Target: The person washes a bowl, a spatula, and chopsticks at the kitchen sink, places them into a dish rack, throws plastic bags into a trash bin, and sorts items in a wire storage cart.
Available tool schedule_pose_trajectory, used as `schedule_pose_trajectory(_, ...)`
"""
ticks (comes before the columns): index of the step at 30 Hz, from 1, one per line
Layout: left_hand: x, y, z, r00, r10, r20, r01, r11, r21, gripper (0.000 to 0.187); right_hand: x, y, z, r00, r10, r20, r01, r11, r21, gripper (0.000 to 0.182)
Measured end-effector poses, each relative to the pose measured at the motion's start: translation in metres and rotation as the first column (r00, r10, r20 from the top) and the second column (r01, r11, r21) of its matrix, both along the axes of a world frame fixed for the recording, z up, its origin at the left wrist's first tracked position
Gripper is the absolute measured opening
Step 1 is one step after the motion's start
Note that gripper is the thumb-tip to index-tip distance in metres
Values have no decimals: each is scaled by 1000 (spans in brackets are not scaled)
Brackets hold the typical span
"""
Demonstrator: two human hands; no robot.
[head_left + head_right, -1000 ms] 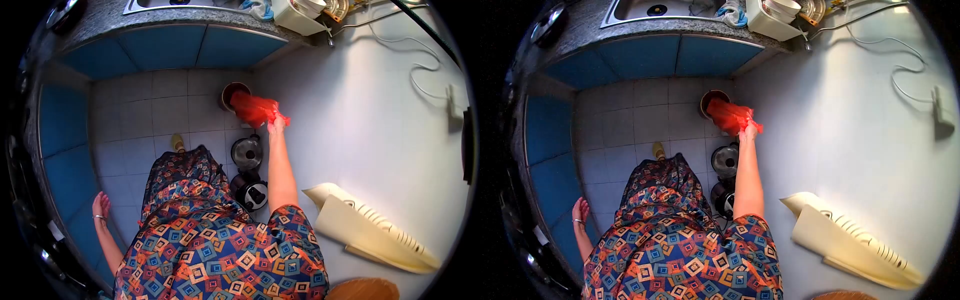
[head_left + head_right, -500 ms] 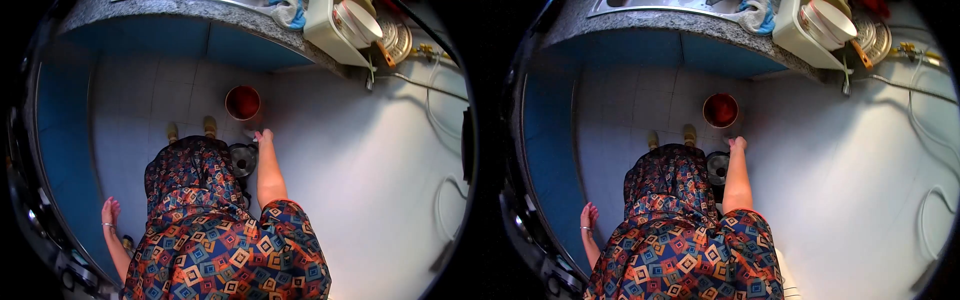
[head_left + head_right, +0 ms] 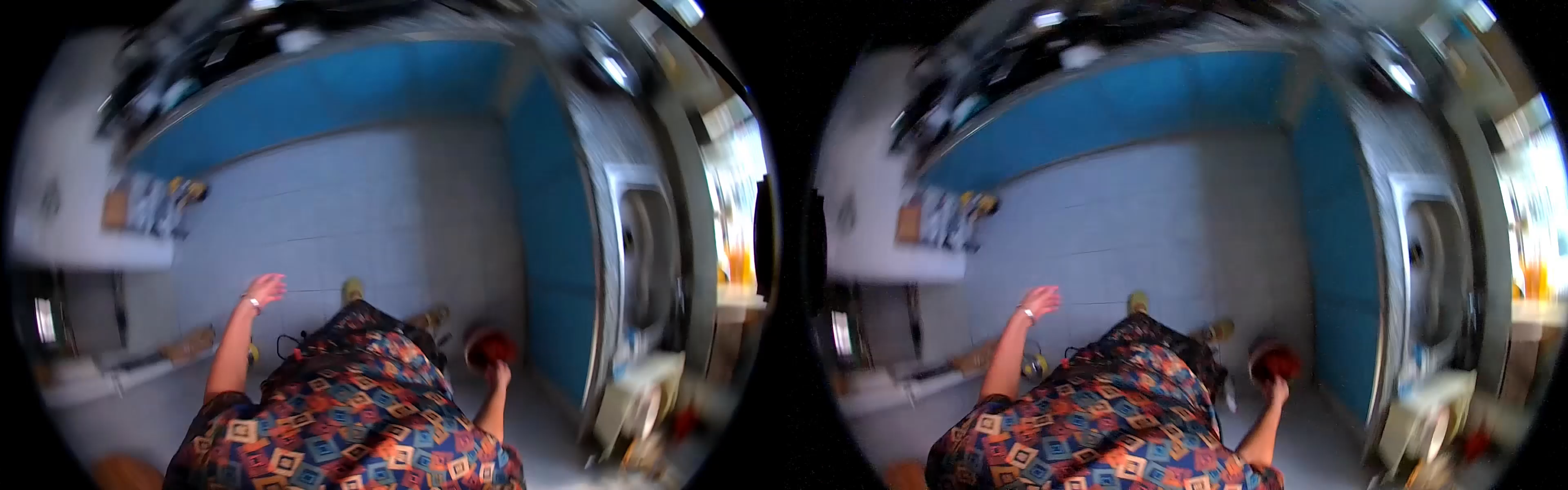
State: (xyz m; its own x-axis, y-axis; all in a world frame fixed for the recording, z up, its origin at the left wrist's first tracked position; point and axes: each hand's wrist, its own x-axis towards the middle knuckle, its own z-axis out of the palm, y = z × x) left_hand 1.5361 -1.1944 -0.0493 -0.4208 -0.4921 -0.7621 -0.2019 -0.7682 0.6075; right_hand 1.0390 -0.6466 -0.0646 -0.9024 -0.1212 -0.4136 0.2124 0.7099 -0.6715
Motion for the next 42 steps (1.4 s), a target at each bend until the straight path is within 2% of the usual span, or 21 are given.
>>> schedule_pose_trajectory(1, 30, -3, -2, 1000, -13, -25, 13, 1000, 0, 31, 17, -18, 12, 995, -77, 55, 81, 994, -79, 17)
schedule_pose_trajectory(3, 88, 13, 11, 993, 115, 9, -116, 993, 0, 31, 42, -43, 25, 958, -229, 170, 263, 940, -217, 16)
schedule_pose_trajectory(4, 95, 18, 13, 993, 117, 0, -117, 993, 8, 30, 45, -37, 28, 959, -198, 204, 243, 943, -228, 15)
schedule_pose_trajectory(5, 96, 36, 17, 986, 168, 19, -169, 985, 38, 29, 11, -33, 36, 963, -141, 228, 192, 957, -217, 14)
schedule_pose_trajectory(7, 103, 58, 20, 962, 266, 58, -271, 957, 100, 27, -35, -93, 75, 969, -115, 217, 162, 965, -209, 16)
schedule_pose_trajectory(8, 112, 63, 14, 944, 321, 78, -327, 942, 72, 27, -40, -126, 85, 972, -112, 208, 156, 965, -210, 17)
schedule_pose_trajectory(11, 138, 74, -6, 864, 485, 133, -493, 869, 34, 28, -34, -218, 93, 974, 117, 194, -74, 973, -217, 19)
schedule_pose_trajectory(14, 141, 69, -10, 794, 604, 65, -607, 793, 46, 28, -18, -320, 88, 904, 352, 242, -366, 931, 13, 18)
schedule_pose_trajectory(17, 136, 56, -12, 738, 672, -61, -666, 740, 96, 27, 11, -413, 88, 831, 334, 445, -406, 911, 75, 19)
schedule_pose_trajectory(20, 128, 32, -4, 680, 720, -135, -709, 693, 128, 26, 23, -481, 67, 678, 590, 438, -710, 679, 185, 19)
schedule_pose_trajectory(23, 135, 6, -6, 621, 768, -159, -758, 640, 130, 27, 38, -548, 54, 583, 681, 442, -810, 528, 255, 19)
schedule_pose_trajectory(26, 161, -11, -35, 543, 824, -161, -806, 565, 174, 29, 67, -625, 34, 574, 678, 460, -819, 461, 342, 20)
schedule_pose_trajectory(27, 169, -16, -46, 510, 844, -165, -820, 535, 201, 29, 71, -644, 23, 558, 688, 464, -830, 457, 319, 20)
schedule_pose_trajectory(29, 183, -23, -48, 461, 887, -31, -876, 460, 146, 29, 87, -684, 1, 523, 707, 477, -852, 445, 275, 21)
schedule_pose_trajectory(31, 200, -29, -56, 377, 925, 47, -918, 367, 148, 29, 110, -734, -10, 431, 730, 530, -900, 390, 195, 21)
schedule_pose_trajectory(33, 207, -28, -61, 333, 938, 98, -924, 304, 230, 31, 139, -783, -27, 365, 742, 562, -928, 339, 156, 22)
schedule_pose_trajectory(35, 223, -33, -61, 285, 956, 70, -946, 268, 183, 33, 167, -834, -52, 325, 752, 573, -945, 284, 162, 23)
schedule_pose_trajectory(37, 224, -33, -58, 191, 973, 130, -968, 165, 187, 33, 207, -896, -62, 225, 743, 631, -970, 107, 220, 24)
schedule_pose_trajectory(39, 226, -30, -50, 65, 984, 163, -973, 26, 228, 33, 226, -951, -110, -131, 804, 579, -918, -319, 235, 24)
schedule_pose_trajectory(41, 229, -19, -66, -30, 959, 281, -949, -115, 293, 32, 324, -989, -59, 23, 854, 519, -993, -42, 114, 25)
schedule_pose_trajectory(42, 232, -10, -74, -48, 961, 273, -943, -134, 305, 31, 354, -1010, -62, 5, 865, 502, -993, -54, 102, 25)
